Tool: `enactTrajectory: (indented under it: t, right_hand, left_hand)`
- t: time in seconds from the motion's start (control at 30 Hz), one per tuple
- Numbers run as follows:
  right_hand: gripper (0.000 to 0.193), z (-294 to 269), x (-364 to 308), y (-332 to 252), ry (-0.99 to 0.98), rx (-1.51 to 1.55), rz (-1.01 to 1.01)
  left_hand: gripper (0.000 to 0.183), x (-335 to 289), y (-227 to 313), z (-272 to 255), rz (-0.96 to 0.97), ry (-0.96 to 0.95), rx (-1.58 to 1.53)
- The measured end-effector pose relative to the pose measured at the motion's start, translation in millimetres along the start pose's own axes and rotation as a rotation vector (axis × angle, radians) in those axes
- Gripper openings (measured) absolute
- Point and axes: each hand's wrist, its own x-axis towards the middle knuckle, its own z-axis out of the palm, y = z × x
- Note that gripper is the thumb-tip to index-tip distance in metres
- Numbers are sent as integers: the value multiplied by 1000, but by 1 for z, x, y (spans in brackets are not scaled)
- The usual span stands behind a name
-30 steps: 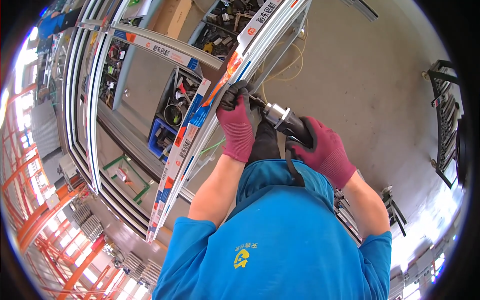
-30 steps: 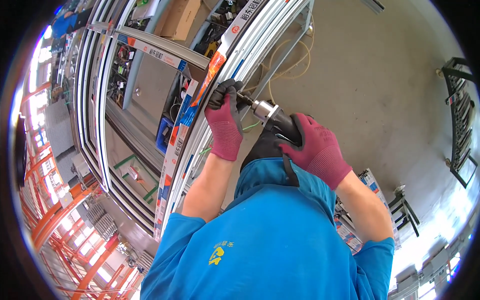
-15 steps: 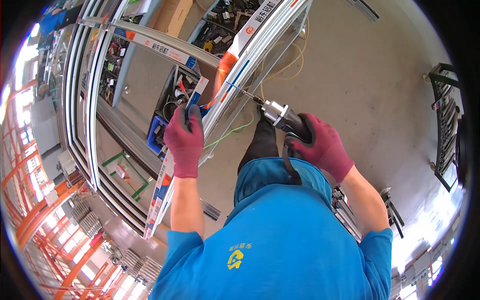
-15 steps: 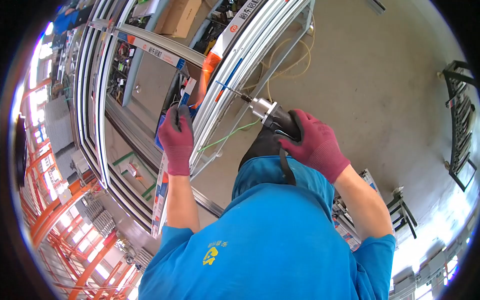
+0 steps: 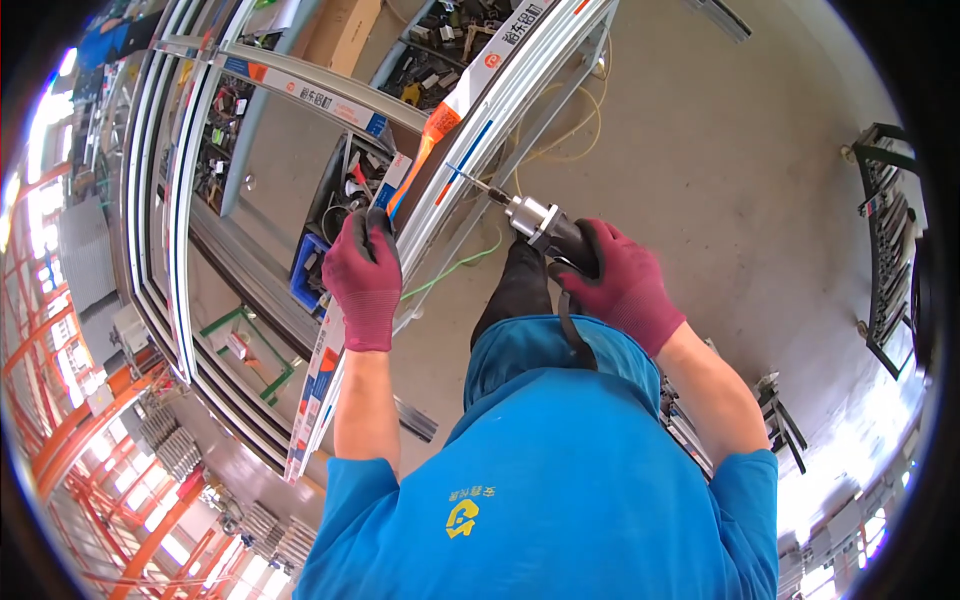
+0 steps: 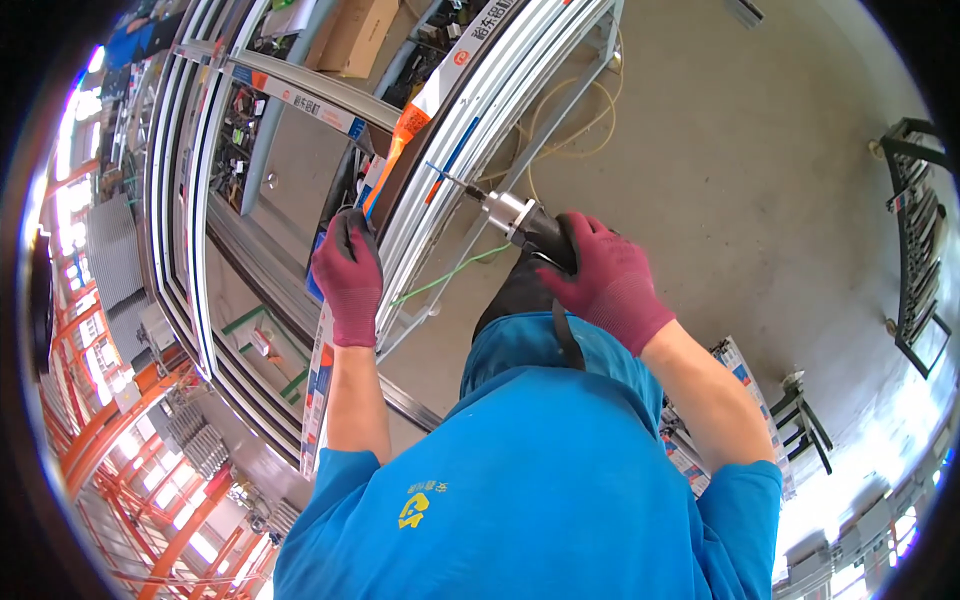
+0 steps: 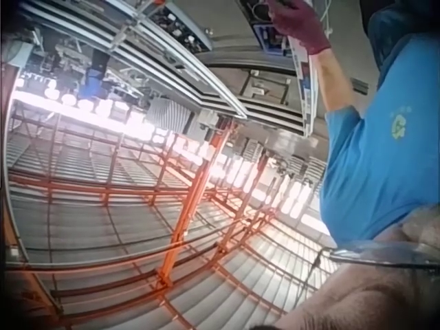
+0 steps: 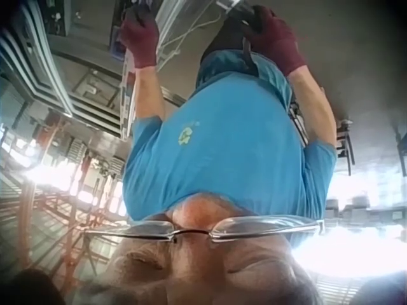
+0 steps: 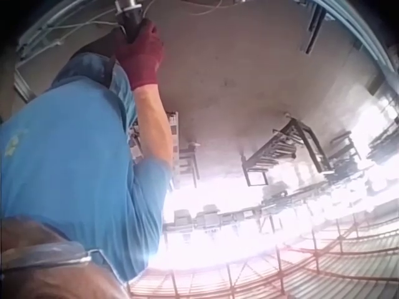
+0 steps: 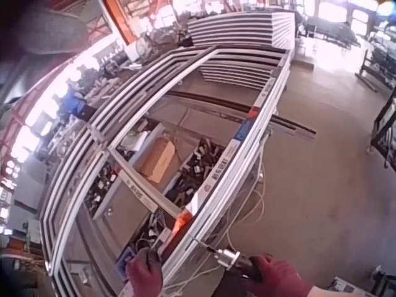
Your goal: Assembling large window or door frame profiles using power tools in a fabrication facility.
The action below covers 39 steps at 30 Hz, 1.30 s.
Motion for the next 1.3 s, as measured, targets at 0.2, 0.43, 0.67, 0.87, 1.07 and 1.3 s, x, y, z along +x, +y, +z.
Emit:
enactTrajectory:
  t: [0.2,0.43,0.67,0.87,1.07,1.3]
  right_hand:
    - [60,10,-4,3,19,94,-9]
    - [61,17,-4,3,51,121,-31]
    - [63,20,-7,-4,60,24,3]
    - [64,19,2,-11,55,-70,-5]
    - [66,19,10,-14,46,-78,-18]
    - [62,17,17,-22,50,13,-59]
  left_hand:
    - [37,-1,-2,2,14,7,3]
    - [35,2,4,-4,-26,-34,-50]
    - [36,3,8,-5,24,-18,12]
    - [35,-1,3,-1,66,37,-4]
    - [35,1,11,-4,68,30,12]
    - [34,3,8,-11,-15,-29,1]
